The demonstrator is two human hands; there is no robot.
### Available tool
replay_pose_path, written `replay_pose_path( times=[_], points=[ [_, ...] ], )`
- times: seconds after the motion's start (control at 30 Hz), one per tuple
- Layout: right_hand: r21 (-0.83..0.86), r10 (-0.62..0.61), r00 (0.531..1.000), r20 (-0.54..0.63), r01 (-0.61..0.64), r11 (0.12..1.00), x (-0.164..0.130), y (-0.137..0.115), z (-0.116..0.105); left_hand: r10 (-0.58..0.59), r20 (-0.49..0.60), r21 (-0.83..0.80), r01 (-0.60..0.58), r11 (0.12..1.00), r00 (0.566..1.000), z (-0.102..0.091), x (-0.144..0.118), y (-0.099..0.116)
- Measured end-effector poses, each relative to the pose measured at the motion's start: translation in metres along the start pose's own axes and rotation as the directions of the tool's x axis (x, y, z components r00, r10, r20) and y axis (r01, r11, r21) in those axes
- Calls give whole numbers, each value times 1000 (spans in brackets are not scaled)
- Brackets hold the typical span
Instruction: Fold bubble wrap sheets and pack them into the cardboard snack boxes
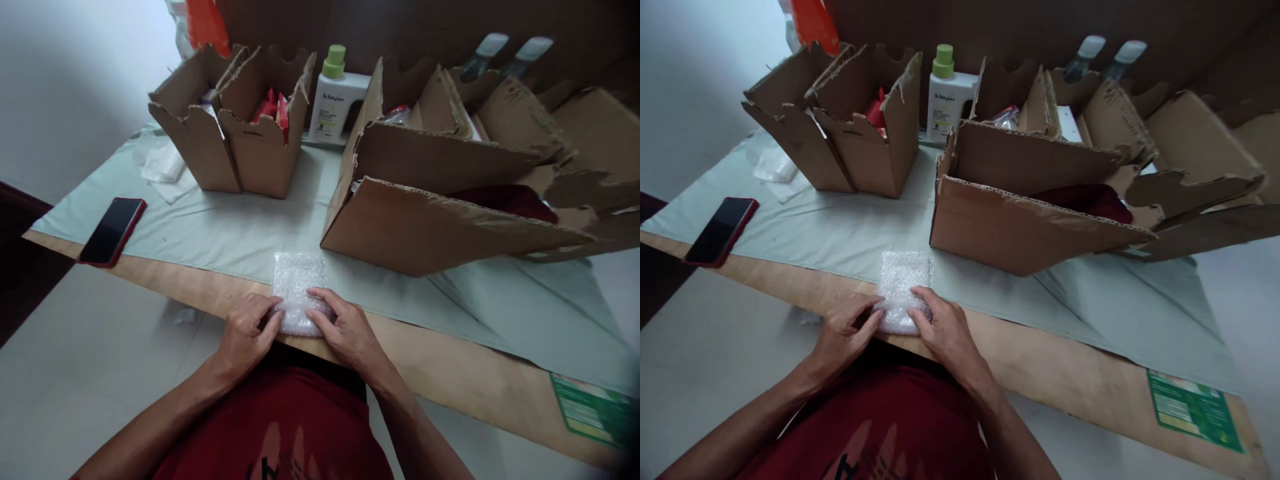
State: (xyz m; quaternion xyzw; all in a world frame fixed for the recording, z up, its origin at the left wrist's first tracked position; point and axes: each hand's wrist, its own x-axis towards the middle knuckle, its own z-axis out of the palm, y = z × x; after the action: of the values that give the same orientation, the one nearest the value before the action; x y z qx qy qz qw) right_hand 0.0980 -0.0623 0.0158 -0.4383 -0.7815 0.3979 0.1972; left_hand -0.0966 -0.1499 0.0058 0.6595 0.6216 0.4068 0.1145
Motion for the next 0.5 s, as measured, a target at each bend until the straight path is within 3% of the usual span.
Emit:
replay_pose_path(
  times=[0.1,0.17,0.23,0.3,0.37,0.5],
  points=[
    [-152,-96,990,-105,79,985,-6,0,-1,-69,51,100,64,993,996,2,3,-2],
    [-293,-248,938,-243,173,940,-14,-2,-2,-100,89,139,87,986,991,2,5,-2],
    [-416,-412,869,-274,279,866,-23,-5,-3,-111,125,151,91,984,986,2,8,-3],
    [-470,-513,849,-129,403,785,-28,-8,-3,-114,156,154,90,984,981,1,9,-4],
    [-460,-531,846,50,492,739,-28,-10,-4,-100,144,154,78,985,984,0,8,-4],
    [-366,-448,882,148,470,803,-14,-12,-8,43,63,69,-47,996,997,-7,0,-4]
  ],
)
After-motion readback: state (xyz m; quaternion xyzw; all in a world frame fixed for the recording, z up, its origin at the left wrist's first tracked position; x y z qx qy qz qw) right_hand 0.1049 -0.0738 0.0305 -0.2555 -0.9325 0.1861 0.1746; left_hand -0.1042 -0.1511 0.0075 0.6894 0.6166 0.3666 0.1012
